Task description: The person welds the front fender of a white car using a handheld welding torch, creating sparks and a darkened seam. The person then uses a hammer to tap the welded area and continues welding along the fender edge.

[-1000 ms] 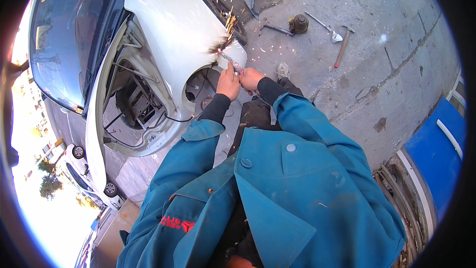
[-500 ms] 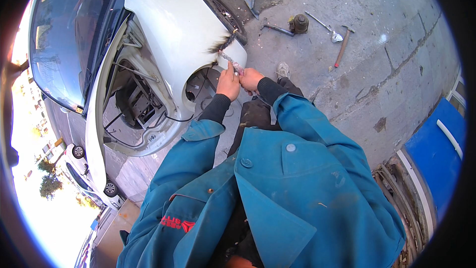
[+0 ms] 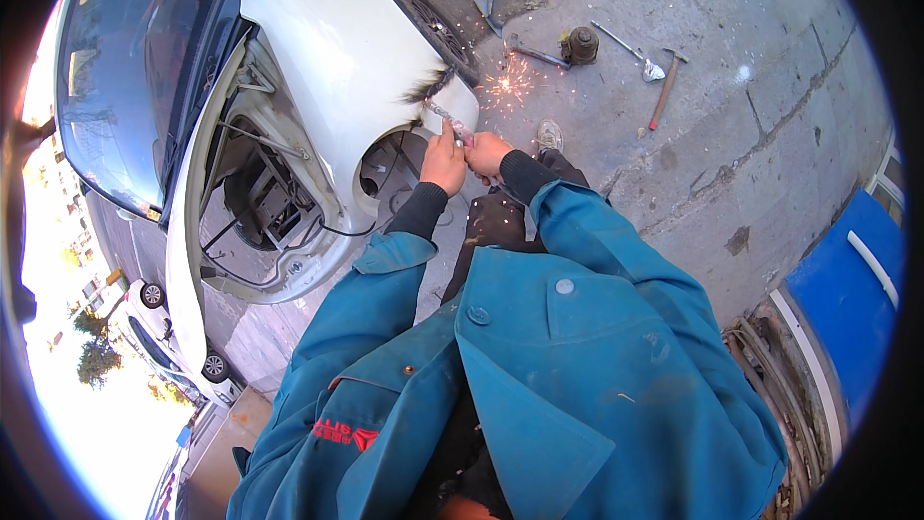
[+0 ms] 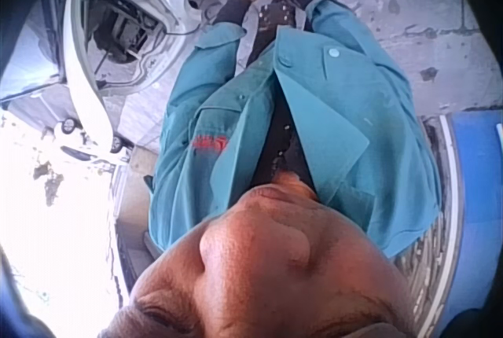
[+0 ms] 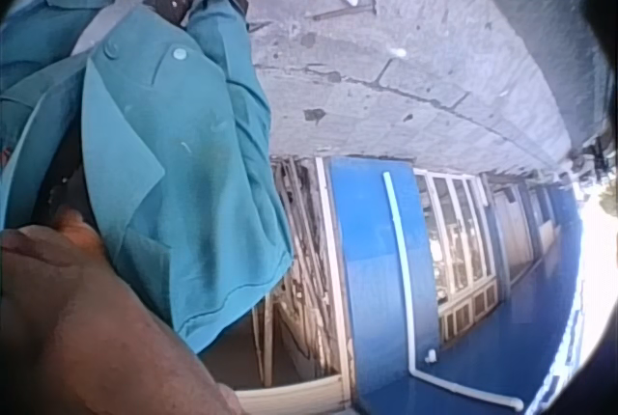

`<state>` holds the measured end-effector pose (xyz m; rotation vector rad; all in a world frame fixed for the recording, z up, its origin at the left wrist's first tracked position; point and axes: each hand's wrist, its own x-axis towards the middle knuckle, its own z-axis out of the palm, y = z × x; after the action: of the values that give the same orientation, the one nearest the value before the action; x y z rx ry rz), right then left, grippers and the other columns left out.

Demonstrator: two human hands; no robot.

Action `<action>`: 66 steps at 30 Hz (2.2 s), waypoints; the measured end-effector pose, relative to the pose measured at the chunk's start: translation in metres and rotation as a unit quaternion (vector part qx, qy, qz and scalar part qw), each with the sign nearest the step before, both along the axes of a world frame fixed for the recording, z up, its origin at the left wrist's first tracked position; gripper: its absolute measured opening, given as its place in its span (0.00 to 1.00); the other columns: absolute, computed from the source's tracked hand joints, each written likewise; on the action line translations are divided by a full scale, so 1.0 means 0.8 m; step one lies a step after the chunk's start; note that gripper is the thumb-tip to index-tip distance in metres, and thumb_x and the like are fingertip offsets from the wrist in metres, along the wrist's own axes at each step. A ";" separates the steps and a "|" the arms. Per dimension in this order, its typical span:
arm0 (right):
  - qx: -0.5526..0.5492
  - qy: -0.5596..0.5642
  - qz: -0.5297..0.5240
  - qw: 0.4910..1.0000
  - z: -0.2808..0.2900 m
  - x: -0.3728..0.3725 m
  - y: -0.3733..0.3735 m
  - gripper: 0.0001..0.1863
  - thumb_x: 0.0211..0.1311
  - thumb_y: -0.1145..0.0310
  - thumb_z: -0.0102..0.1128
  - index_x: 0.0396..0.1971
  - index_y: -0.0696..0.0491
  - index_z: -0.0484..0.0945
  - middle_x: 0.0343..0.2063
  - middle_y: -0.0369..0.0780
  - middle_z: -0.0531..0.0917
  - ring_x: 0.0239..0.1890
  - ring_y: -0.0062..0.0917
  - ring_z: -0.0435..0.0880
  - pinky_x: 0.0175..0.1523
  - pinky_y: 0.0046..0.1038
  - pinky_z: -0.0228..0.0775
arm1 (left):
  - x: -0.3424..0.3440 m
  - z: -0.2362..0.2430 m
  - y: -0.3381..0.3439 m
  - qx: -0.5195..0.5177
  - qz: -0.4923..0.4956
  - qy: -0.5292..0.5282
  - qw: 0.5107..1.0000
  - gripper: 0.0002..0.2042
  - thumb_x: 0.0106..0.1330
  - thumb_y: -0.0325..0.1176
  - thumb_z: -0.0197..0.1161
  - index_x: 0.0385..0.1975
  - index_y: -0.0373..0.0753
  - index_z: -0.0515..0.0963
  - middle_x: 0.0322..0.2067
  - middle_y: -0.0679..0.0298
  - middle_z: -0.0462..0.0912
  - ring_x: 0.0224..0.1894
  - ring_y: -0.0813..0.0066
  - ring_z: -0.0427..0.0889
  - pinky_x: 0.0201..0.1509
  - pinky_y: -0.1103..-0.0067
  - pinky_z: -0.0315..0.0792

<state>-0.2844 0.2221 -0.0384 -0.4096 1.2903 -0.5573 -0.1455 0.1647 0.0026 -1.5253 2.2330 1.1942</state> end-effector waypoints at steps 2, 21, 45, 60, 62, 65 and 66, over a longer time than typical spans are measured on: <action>0.004 0.001 -0.002 1.000 0.003 -0.001 -0.001 0.19 0.81 0.61 0.55 0.31 0.60 0.76 0.17 0.41 0.79 0.13 0.27 0.77 0.17 0.33 0.68 | 0.000 0.000 0.000 -0.002 0.000 0.001 1.000 0.35 0.77 0.35 0.52 0.82 0.28 0.54 0.58 0.35 0.77 0.60 0.38 0.79 0.68 0.59 0.72; 0.000 -0.012 -0.005 1.000 0.020 -0.004 -0.001 0.18 0.82 0.63 0.54 0.32 0.60 0.76 0.18 0.40 0.77 0.14 0.25 0.76 0.17 0.31 0.66 | 0.001 0.001 0.004 -0.012 0.002 0.004 1.000 0.35 0.78 0.35 0.52 0.82 0.29 0.54 0.56 0.36 0.78 0.59 0.39 0.79 0.67 0.59 0.73; -0.005 -0.010 -0.008 1.000 0.020 -0.002 -0.001 0.18 0.80 0.62 0.55 0.32 0.61 0.77 0.19 0.40 0.78 0.14 0.26 0.77 0.17 0.33 0.69 | 0.004 0.001 0.007 -0.022 0.007 0.015 1.000 0.35 0.77 0.35 0.52 0.81 0.28 0.55 0.55 0.36 0.78 0.58 0.39 0.79 0.66 0.58 0.73; -0.005 -0.011 -0.019 1.000 0.014 -0.003 -0.001 0.19 0.79 0.64 0.54 0.26 0.60 0.75 0.17 0.40 0.76 0.13 0.28 0.76 0.16 0.35 0.67 | 0.002 -0.003 0.008 -0.025 0.005 0.015 1.000 0.35 0.77 0.35 0.52 0.82 0.30 0.54 0.56 0.36 0.78 0.59 0.38 0.79 0.67 0.58 0.72; -0.004 -0.009 -0.014 1.000 0.011 -0.002 0.000 0.19 0.79 0.64 0.54 0.26 0.60 0.75 0.17 0.41 0.76 0.12 0.28 0.76 0.15 0.35 0.67 | 0.002 -0.003 0.008 -0.026 0.004 0.016 1.000 0.35 0.77 0.35 0.52 0.82 0.30 0.54 0.56 0.36 0.78 0.59 0.38 0.79 0.67 0.58 0.72; -0.002 -0.006 -0.008 1.000 0.009 -0.003 0.001 0.19 0.79 0.63 0.54 0.26 0.60 0.74 0.17 0.41 0.76 0.12 0.28 0.76 0.15 0.35 0.66 | 0.003 -0.004 0.008 -0.020 0.007 0.016 1.000 0.35 0.77 0.35 0.52 0.82 0.29 0.54 0.56 0.36 0.78 0.59 0.38 0.79 0.67 0.58 0.73; -0.001 -0.006 -0.009 1.000 0.008 -0.002 0.001 0.19 0.79 0.63 0.54 0.26 0.60 0.74 0.17 0.41 0.76 0.12 0.28 0.76 0.15 0.35 0.66 | 0.004 -0.004 0.008 -0.019 0.007 0.016 1.000 0.35 0.77 0.35 0.52 0.82 0.29 0.54 0.56 0.36 0.78 0.59 0.38 0.79 0.67 0.58 0.73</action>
<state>-0.2862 0.2233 -0.0320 -0.3960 1.2822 -0.5759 -0.1426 0.1711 -0.0003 -1.5499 2.2821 1.1949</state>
